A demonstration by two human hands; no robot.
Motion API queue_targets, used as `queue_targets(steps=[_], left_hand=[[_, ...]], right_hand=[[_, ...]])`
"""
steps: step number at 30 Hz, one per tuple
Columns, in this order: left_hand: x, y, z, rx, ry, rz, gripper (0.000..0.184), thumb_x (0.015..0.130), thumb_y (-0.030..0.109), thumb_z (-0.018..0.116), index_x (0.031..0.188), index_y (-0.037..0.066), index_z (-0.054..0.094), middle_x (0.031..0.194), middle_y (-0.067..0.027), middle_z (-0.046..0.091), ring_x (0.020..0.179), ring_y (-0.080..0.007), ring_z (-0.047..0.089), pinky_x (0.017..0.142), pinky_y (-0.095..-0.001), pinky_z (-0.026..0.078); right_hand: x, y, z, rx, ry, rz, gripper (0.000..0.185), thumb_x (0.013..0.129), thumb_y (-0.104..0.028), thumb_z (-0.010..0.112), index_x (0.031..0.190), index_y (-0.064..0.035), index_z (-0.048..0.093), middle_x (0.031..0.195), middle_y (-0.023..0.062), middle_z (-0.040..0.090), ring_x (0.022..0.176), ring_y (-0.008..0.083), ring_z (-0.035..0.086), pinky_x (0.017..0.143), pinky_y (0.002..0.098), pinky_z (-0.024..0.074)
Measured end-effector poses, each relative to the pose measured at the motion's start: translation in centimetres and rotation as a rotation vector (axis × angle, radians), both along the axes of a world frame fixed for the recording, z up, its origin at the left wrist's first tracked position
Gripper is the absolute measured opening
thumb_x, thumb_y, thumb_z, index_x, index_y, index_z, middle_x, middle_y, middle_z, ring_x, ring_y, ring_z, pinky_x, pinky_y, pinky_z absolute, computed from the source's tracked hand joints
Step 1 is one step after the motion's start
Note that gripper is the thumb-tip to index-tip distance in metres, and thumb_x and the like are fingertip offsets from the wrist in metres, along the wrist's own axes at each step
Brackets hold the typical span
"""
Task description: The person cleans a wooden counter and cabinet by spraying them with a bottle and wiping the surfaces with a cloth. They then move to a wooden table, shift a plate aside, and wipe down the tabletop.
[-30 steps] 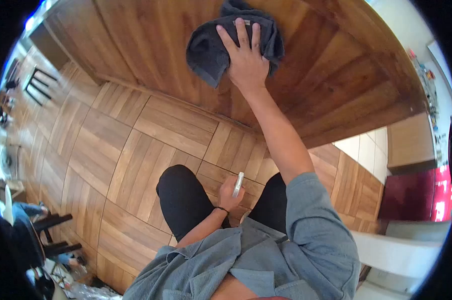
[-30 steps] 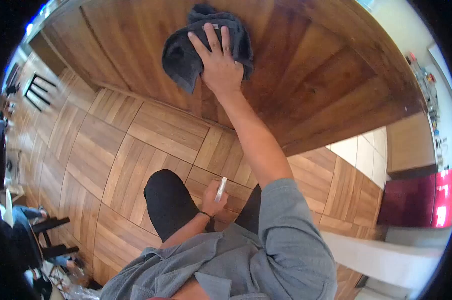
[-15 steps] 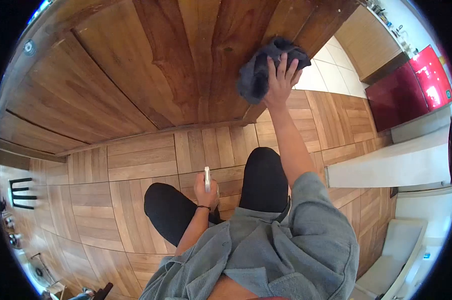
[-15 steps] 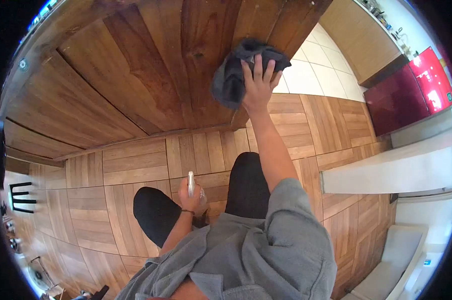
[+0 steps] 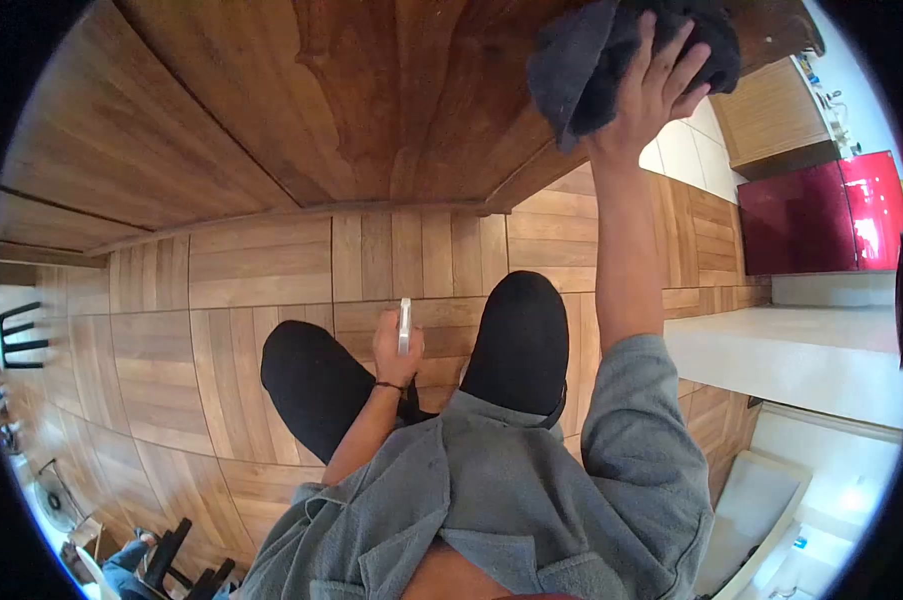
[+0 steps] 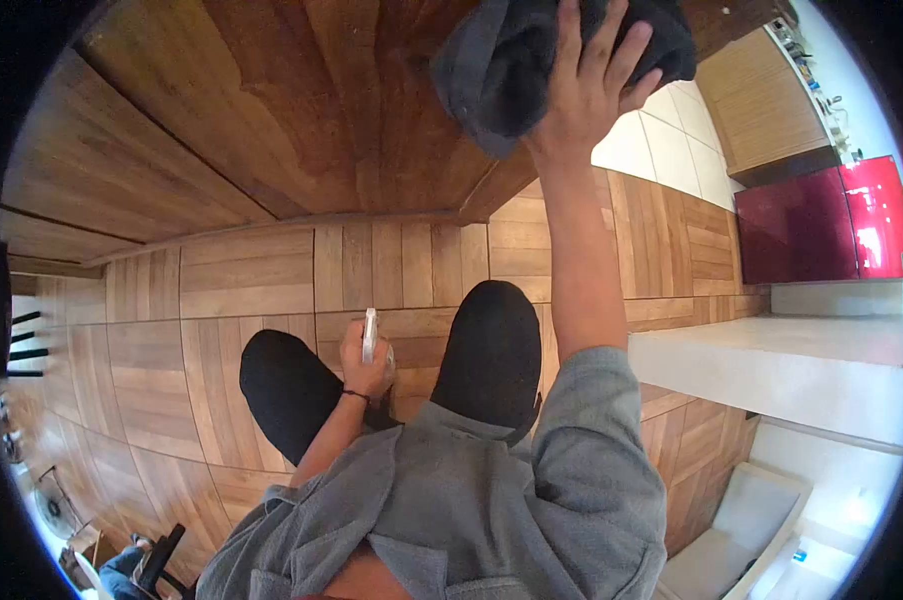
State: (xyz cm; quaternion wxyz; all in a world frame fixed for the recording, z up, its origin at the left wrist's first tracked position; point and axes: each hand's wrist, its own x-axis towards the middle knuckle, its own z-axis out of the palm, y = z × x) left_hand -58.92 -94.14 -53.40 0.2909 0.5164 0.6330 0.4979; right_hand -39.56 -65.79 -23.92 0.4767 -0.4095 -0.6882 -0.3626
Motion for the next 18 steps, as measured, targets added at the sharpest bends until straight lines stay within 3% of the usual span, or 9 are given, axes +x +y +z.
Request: queue_targets(steps=[3,5,7,9,11,13,14,16,18], left_hand=[[-0.1,-0.1,1.0,-0.05,-0.035,-0.003,0.021,0.081,0.008,0.064,0.1,0.003,0.056,0.082,-0.0167,0.055,0.072,-0.036,0.057,0.066,-0.0427,0.047],[0.2,-0.3,1.3,-0.085,-0.042,0.001,0.022,0.082,0.009,0.065,0.101,0.002,0.056,0.083,-0.0173,0.055,0.075,-0.0373,0.058,0.068,-0.0432,0.047],[0.2,-0.5,1.0,-0.087,0.015,0.007,0.022,0.082,0.009,0.065,0.101,0.002,0.056,0.084,-0.0178,0.055,0.078,-0.0385,0.058,0.07,-0.0434,0.047],[0.0,-0.8,1.4,-0.079,-0.009,-0.009,0.022,0.082,0.009,0.064,0.102,0.002,0.056,0.086,-0.018,0.056,0.08,-0.0389,0.057,0.071,-0.0436,0.047],[-0.3,-1.6,0.9,-0.079,0.008,-0.024,0.023,0.081,0.007,0.064,0.103,0.002,0.057,0.088,-0.0175,0.057,0.08,-0.0371,0.058,0.072,-0.0427,0.048],[0.3,-2.7,0.5,-0.068,0.076,-0.038,0.026,0.08,0.005,0.065,0.104,0.002,0.057,0.09,-0.0164,0.059,0.078,-0.033,0.061,0.072,-0.0405,0.049],[0.3,-3.2,0.9,-0.108,0.003,-0.033,0.027,0.08,0.005,0.066,0.105,0.002,0.056,0.09,-0.0172,0.058,0.08,-0.0353,0.061,0.071,-0.0412,0.049],[0.4,-3.8,1.8,-0.125,-0.018,-0.013,0.029,0.079,0.005,0.066,0.106,0.002,0.056,0.09,-0.0172,0.058,0.08,-0.0355,0.061,0.071,-0.0417,0.049],[0.6,-3.8,2.1,-0.124,-0.046,0.013,0.03,0.079,0.005,0.067,0.107,0.002,0.056,0.089,-0.0173,0.058,0.08,-0.0359,0.061,0.07,-0.042,0.049]], right_hand=[[0.8,1.9,-8.1,0.013,-0.021,-0.157,0.047,0.094,-0.039,0.051,0.138,-0.0251,0.055,0.156,0.0144,0.036,0.15,0.035,0.016,0.116,0.0572,-0.0012],[1.9,1.1,-13.9,-0.108,-0.193,-0.351,0.043,0.091,-0.034,0.054,0.134,-0.0308,0.058,0.151,0.0145,0.043,0.147,0.0355,0.024,0.116,0.0573,-0.0005],[2.0,0.2,-19.6,-0.217,-0.195,-0.203,0.043,0.089,-0.03,0.055,0.131,-0.0359,0.059,0.143,0.0101,0.05,0.142,0.0359,0.031,0.116,0.0562,0.0054],[3.0,-0.4,-25.9,-0.38,-0.528,-0.222,0.048,0.092,-0.03,0.053,0.14,-0.0292,0.052,0.149,0.0168,0.041,0.136,0.038,0.037,0.106,0.0666,0.0238],[3.8,-0.4,-31.1,-0.503,-0.782,-0.077,0.054,0.091,-0.021,0.052,0.142,-0.0367,0.048,0.145,0.0092,0.047,0.122,0.0223,0.051,0.099,0.0584,0.0389],[5.3,-0.1,-36.1,-0.614,-0.881,0.036,0.059,0.089,-0.017,0.052,0.144,-0.0386,0.045,0.143,0.0015,0.05,0.115,0.0137,0.054,0.094,0.0471,0.0445],[5.4,0.2,-37.6,-0.667,-0.936,0.09,0.062,0.089,-0.015,0.052,0.145,-0.0395,0.043,0.142,-0.0023,0.051,0.112,0.0094,0.056,0.091,0.0415,0.0473],[4.8,0.2,-38.3,-0.817,-0.912,0.052,0.065,0.087,-0.015,0.054,0.145,-0.041,0.042,0.141,-0.0093,0.052,0.108,0.0079,0.058,0.085,0.0314,0.0482],[4.4,0.0,-37.6,-0.898,-0.905,0.022,0.065,0.086,-0.015,0.055,0.144,-0.0413,0.044,0.14,-0.0108,0.053,0.105,0.0087,0.059,0.08,0.0268,0.0501]])
